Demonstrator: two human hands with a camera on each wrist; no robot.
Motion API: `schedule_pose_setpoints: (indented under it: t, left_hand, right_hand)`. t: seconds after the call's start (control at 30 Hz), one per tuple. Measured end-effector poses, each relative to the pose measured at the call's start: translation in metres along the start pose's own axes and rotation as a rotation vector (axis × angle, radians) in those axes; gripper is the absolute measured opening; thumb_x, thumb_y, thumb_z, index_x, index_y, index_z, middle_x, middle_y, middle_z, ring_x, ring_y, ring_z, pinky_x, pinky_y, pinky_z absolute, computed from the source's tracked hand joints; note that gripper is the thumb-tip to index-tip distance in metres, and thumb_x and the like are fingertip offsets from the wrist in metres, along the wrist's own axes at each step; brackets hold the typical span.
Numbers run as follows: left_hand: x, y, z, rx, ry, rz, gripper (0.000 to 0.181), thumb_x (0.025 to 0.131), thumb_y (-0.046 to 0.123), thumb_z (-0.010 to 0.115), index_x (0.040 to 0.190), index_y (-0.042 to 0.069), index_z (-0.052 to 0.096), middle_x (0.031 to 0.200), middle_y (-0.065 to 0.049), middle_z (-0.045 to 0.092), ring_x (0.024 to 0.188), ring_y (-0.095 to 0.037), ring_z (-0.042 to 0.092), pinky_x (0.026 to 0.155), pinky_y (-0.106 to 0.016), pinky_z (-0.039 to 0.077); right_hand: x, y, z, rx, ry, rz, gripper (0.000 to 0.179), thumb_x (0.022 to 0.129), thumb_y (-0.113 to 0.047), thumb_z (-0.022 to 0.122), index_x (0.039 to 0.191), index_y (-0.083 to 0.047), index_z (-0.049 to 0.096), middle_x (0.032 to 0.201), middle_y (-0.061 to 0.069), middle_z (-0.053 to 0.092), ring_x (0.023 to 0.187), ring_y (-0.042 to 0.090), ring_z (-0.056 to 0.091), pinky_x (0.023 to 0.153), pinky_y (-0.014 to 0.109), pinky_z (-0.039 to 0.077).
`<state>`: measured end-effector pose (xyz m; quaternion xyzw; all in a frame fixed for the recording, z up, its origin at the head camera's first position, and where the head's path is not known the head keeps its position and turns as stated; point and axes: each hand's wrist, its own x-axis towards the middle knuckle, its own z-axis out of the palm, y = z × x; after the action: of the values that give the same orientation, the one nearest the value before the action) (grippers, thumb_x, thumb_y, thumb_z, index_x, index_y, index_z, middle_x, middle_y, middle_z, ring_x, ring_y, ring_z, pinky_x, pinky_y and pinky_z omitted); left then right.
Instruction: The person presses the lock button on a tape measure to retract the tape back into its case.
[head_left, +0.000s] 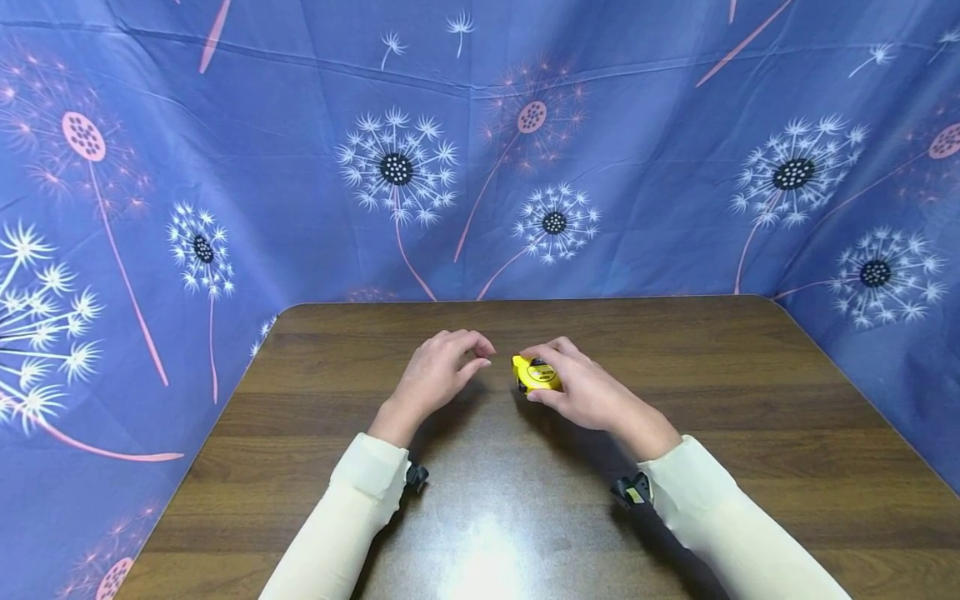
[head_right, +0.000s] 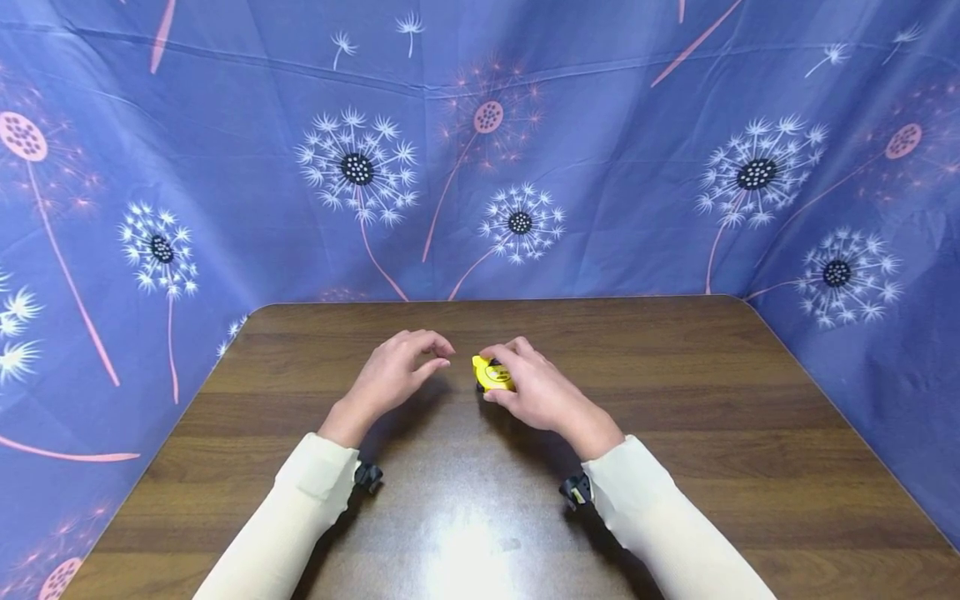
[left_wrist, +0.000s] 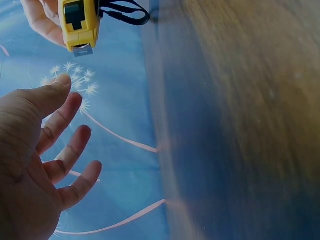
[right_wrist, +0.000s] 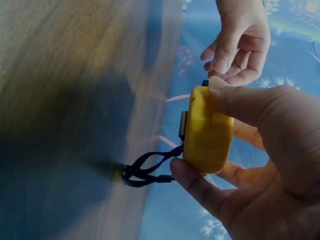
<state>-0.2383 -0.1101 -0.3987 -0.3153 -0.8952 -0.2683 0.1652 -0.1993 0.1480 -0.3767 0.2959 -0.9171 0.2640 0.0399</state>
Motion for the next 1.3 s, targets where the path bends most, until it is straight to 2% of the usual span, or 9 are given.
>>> schedule_pose_setpoints:
  t: [0.17, 0.47, 0.7, 0.83, 1.0, 1.3]
  left_hand:
    - [-0.001, -0.001, -0.002, 0.022, -0.007, -0.013, 0.013, 0.095, 0.02, 0.077, 0.107, 0.023, 0.073, 0.101, 0.011, 0.072, 0.096, -0.021, 0.067, 0.087, -0.038, 0.051]
    - [-0.002, -0.005, -0.007, 0.03, -0.021, -0.053, 0.017, 0.093, 0.024, 0.08, 0.108, 0.021, 0.072, 0.101, 0.009, 0.073, 0.102, -0.024, 0.068, 0.091, -0.043, 0.052]
    - [-0.006, -0.006, -0.011, 0.066, -0.024, -0.089, 0.021, 0.093, 0.029, 0.08, 0.11, 0.021, 0.071, 0.104, 0.006, 0.071, 0.1, -0.023, 0.067, 0.087, -0.043, 0.052]
    - [-0.008, -0.007, -0.014, 0.131, -0.036, -0.128, 0.025, 0.095, 0.038, 0.077, 0.113, 0.023, 0.07, 0.11, 0.005, 0.07, 0.103, -0.024, 0.065, 0.085, -0.045, 0.051]
    - [-0.01, -0.008, -0.016, 0.206, -0.068, -0.178, 0.036, 0.098, 0.048, 0.069, 0.123, 0.023, 0.069, 0.124, 0.0, 0.065, 0.112, -0.031, 0.06, 0.09, -0.049, 0.047]
    - [-0.012, -0.012, -0.019, 0.259, -0.116, -0.245, 0.05, 0.098, 0.054, 0.066, 0.136, 0.022, 0.065, 0.138, -0.003, 0.059, 0.126, -0.035, 0.054, 0.101, -0.055, 0.042]
  right_hand:
    - [-0.003, 0.006, 0.0, -0.009, -0.004, 0.018, 0.062, 0.09, -0.022, 0.083, 0.146, -0.012, 0.055, 0.126, 0.015, 0.055, 0.099, 0.023, 0.059, 0.087, 0.045, 0.051]
    - [-0.016, 0.02, -0.001, -0.027, -0.038, 0.065, 0.063, 0.092, -0.02, 0.081, 0.148, -0.012, 0.053, 0.127, 0.015, 0.054, 0.095, 0.022, 0.058, 0.083, 0.043, 0.051]
    - [-0.03, 0.031, -0.005, -0.053, -0.058, 0.078, 0.062, 0.093, -0.019, 0.08, 0.148, -0.012, 0.052, 0.13, 0.016, 0.053, 0.09, 0.018, 0.058, 0.08, 0.043, 0.051]
    - [-0.039, 0.037, -0.005, -0.063, -0.068, 0.096, 0.063, 0.093, -0.018, 0.08, 0.149, -0.014, 0.052, 0.13, 0.015, 0.053, 0.087, 0.017, 0.058, 0.078, 0.042, 0.05]
    - [-0.049, 0.045, -0.005, -0.088, -0.07, 0.108, 0.063, 0.092, -0.019, 0.08, 0.148, -0.016, 0.053, 0.129, 0.014, 0.054, 0.086, 0.016, 0.059, 0.075, 0.041, 0.051]
    - [-0.067, 0.051, -0.007, -0.116, -0.032, 0.113, 0.058, 0.092, -0.018, 0.081, 0.145, -0.017, 0.056, 0.126, 0.014, 0.056, 0.091, 0.024, 0.065, 0.073, 0.049, 0.055]
